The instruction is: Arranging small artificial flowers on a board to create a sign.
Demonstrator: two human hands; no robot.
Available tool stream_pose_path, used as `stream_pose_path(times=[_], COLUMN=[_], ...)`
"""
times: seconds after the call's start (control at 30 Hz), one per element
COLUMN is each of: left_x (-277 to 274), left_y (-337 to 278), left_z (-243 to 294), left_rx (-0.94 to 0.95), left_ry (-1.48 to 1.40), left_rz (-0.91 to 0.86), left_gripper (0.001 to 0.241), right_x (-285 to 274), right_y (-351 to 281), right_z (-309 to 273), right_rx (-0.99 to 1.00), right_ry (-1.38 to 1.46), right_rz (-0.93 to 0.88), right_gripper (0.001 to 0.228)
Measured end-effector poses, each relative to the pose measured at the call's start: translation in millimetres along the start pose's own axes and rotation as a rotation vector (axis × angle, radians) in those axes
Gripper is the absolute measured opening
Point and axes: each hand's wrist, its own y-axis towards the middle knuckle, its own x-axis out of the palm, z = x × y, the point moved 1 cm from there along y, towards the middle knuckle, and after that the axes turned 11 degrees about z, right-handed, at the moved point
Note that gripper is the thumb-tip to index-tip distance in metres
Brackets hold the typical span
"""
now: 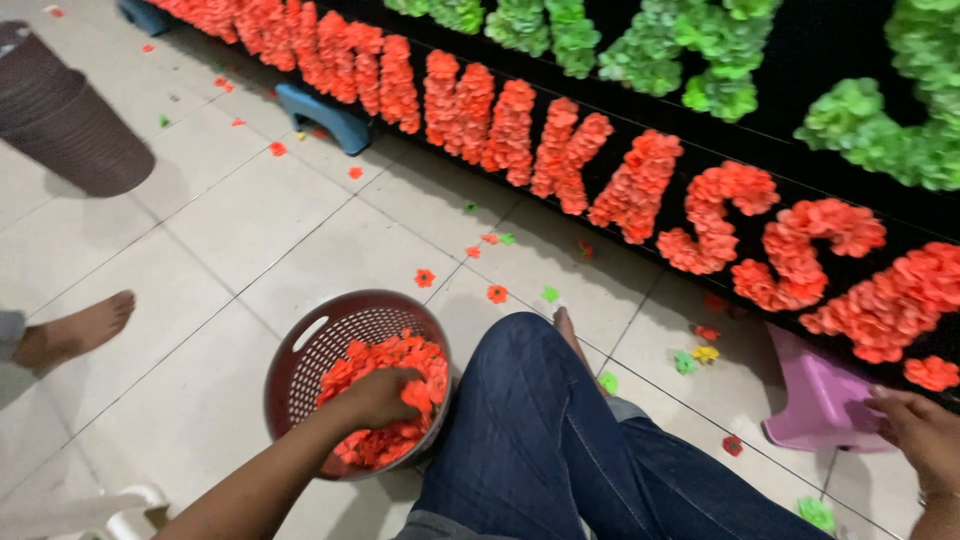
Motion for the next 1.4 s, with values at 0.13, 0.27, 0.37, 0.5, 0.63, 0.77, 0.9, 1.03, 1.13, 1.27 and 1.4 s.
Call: stream_pose_path(times=[0.13,0.27,0.37,0.5,0.63,0.77,0.9,1.03,1.13,1.27,1.4], left_x=[-52.0,-66.1,-73.5,-66.5,-49.7,-76.3,-92.5,-83.7,-88.1,-84.6,-42.6], left_y=[-22.3,-34.6,-53.6,-41.6,-20.0,-43.7,-52.1,-36.5,-49.7,-41.3,-17.8], left_z=[20.8,27.9,42.7,29.1,-2.7,44.2,66.0,40.8,61.0,79.9,154.8], left_rx=[0.13,0.205,-0.034,0.102,0.025,0.036,-0.174,-0.133,-0.285,-0.208,0.145], left_ry=[0.204,0.258,0.129,0.132,0.215,0.211,0.138,0.013,-0.094,-0.13,-0.519], left_rz=[0.208,0.258,0.23,0.433,0.365,0.319,0.239,0.317,0.216,0.334,0.122], left_gripper=[0.091,0.111,0.11,0.053,0.076,0.065,0.083,0.006,0.029,0.022,0.013], right_x=[47.2,38.7,36.8,40.5,39.6,39.5,44.2,55.4,64.5,97.2,147.4], right_y=[-1.7,-6.3,-28.8,-9.2,-30.2,-22.6,-26.5,-24.4,-30.4,-54.3,-153.6], right_z=[-53.0,-62.1,-98.9,-74.6,-103.2,-91.9,-92.3,-88.9,-94.6,-130.5,-231.9], right_rx=[0.112,0.148,0.182,0.172,0.19,0.177,0.199,0.19,0.164,-0.018,-0.239], right_ry=[-0.119,-0.082,-0.072,-0.048,-0.072,-0.049,-0.107,-0.101,-0.212,-0.337,0.001], right_rz=[0.032,0.002,-0.031,-0.072,-0.059,-0.051,-0.08,-0.119,-0.149,-0.168,-0.373], right_gripper=[0.023,0.019,0.024,0.021,0.022,0.02,0.02,0.02,0.022,0.028,0.034])
